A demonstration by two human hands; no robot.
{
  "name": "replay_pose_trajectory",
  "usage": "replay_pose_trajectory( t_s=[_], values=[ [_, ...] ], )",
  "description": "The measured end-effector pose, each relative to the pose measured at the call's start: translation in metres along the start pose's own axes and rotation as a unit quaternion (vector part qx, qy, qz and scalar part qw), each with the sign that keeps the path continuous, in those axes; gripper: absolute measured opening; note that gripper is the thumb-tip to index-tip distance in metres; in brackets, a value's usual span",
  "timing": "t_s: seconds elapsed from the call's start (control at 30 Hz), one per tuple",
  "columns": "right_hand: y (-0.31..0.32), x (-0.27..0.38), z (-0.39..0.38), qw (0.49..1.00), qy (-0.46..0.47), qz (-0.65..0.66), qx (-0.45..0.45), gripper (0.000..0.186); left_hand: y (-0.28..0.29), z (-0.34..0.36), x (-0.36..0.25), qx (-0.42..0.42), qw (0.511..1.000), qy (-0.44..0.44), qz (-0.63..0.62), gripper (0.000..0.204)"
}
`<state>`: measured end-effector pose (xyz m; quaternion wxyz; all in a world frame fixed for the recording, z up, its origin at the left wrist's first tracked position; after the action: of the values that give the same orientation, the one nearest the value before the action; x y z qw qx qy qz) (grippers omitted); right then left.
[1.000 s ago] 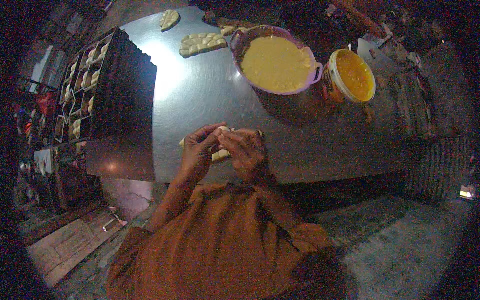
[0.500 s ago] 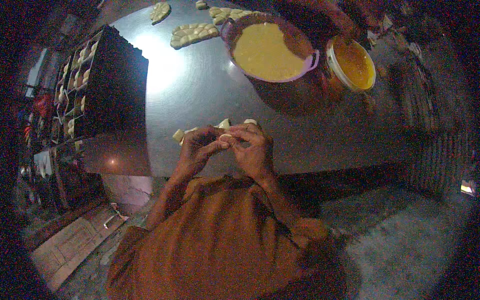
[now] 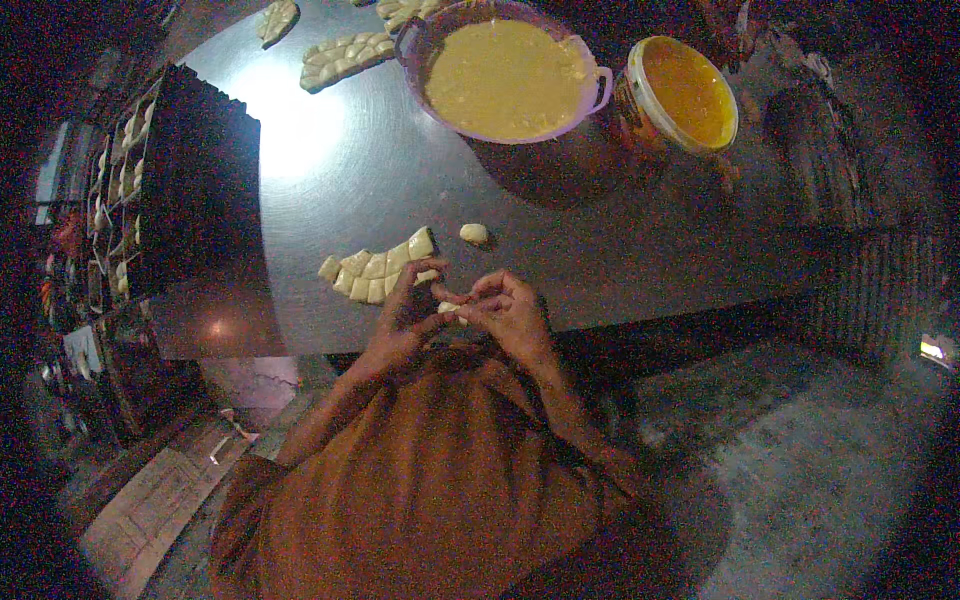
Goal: The person picks up pieces of dough, fills them with a yellow paste from a container, and rolls or folds them into small round buns before placing them into metal baking trays.
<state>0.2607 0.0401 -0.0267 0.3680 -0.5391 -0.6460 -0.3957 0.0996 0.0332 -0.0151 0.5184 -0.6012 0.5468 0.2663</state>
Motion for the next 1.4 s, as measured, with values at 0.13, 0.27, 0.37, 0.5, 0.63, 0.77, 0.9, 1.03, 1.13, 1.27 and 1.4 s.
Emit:
replay_pose_trajectory(
  t_s=[0.13,0.27,0.37,0.5,0.63,0.77,0.9,1.03,1.13,1.27,1.4],
  values=[
    [-0.007,0.004,0.012,0.998,-0.01,-0.006,0.063,0.033,-0.001,0.009,0.009,0.015,0.994,0.045,-0.1,0.072],
    [-0.011,-0.002,0.031,0.986,0.012,-0.14,0.089,0.028,0.007,0.015,-0.003,-0.066,0.978,0.066,-0.189,0.071],
    [-0.013,-0.003,0.051,0.91,0.244,-0.333,-0.044,0.025,0.046,0.026,0.003,-0.123,0.975,-0.011,-0.187,0.062],
    [-0.02,-0.03,0.063,0.813,0.391,-0.406,-0.146,0.025,0.112,0.01,-0.006,-0.255,0.958,-0.029,-0.129,0.05],
    [-0.022,-0.032,0.06,0.865,0.353,-0.314,-0.169,0.026,0.171,-0.014,-0.005,-0.329,0.928,-0.084,-0.152,0.037],
    [-0.035,-0.006,0.055,0.85,0.356,-0.355,-0.157,0.03,0.221,-0.043,0.004,-0.441,0.892,-0.092,0.028,0.026],
    [-0.073,0.004,0.067,0.834,0.359,-0.412,-0.077,0.035,0.207,-0.048,-0.004,-0.393,0.876,-0.13,0.248,0.023],
    [-0.102,-0.021,0.09,0.864,0.309,-0.389,-0.078,0.038,0.148,-0.003,0.012,-0.199,0.879,-0.179,0.396,0.033],
    [-0.095,-0.022,0.108,0.89,0.28,-0.35,-0.086,0.028,0.104,0.005,0.018,-0.121,0.739,-0.314,0.584,0.041],
    [-0.069,0.029,0.128,0.892,0.322,-0.289,-0.13,0.017,0.112,0.021,0.06,-0.091,0.719,-0.274,0.632,0.039],
    [-0.052,0.059,0.117,0.92,0.297,-0.202,-0.155,0.015,0.115,0.021,0.05,-0.095,0.742,-0.253,0.613,0.042]
  ],
)
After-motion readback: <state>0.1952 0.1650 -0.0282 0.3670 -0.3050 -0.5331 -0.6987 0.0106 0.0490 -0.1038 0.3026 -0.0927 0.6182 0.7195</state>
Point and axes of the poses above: each hand's wrist, its own z-axis towards the middle knuckle, its own y-axis out of the back of the hand, x = y × z, the point moved 6 cm from there along z, towards the middle knuckle, and after that the axes turned 7 degrees about -x, right-handed, at the moved point
